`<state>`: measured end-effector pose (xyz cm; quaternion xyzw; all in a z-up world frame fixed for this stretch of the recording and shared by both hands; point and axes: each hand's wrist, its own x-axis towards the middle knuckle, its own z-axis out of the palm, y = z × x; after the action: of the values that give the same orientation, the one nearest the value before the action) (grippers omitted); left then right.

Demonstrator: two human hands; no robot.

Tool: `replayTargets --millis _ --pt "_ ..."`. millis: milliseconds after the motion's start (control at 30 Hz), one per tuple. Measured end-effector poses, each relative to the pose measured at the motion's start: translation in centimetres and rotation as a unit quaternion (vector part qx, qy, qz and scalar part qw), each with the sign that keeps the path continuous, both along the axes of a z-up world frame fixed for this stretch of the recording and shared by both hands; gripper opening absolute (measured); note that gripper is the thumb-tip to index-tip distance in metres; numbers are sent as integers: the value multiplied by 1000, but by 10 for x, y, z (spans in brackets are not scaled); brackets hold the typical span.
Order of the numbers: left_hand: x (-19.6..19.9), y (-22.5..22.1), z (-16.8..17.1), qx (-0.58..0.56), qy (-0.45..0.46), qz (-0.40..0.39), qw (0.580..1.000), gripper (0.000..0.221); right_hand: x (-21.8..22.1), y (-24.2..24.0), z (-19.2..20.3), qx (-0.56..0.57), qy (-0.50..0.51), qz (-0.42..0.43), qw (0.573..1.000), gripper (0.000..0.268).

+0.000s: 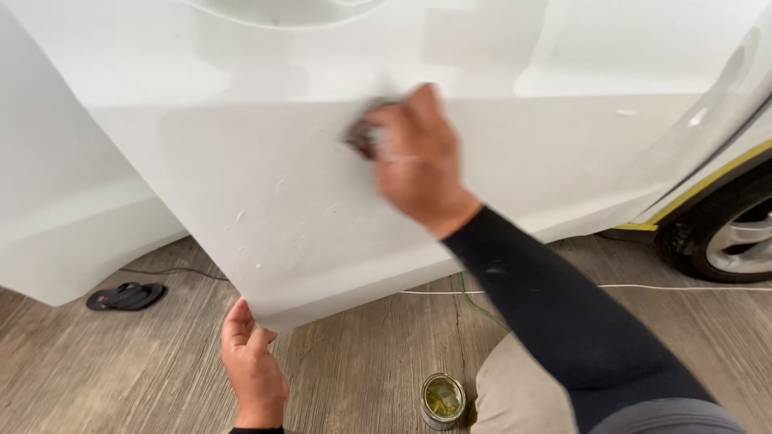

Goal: The person applies a white substance to the lower side panel of a white car door and rubs it in with a cloth. They continue wiping the area to remove the substance and clean the surface.

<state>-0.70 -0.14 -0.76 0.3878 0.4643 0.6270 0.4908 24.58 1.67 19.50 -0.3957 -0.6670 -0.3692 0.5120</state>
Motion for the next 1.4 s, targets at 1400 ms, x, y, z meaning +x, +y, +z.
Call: replayTargets --millis 1400 --pt "-22 13 -21 56 -30 -51 997 60 -163 32 43 7 -192 140 971 25"
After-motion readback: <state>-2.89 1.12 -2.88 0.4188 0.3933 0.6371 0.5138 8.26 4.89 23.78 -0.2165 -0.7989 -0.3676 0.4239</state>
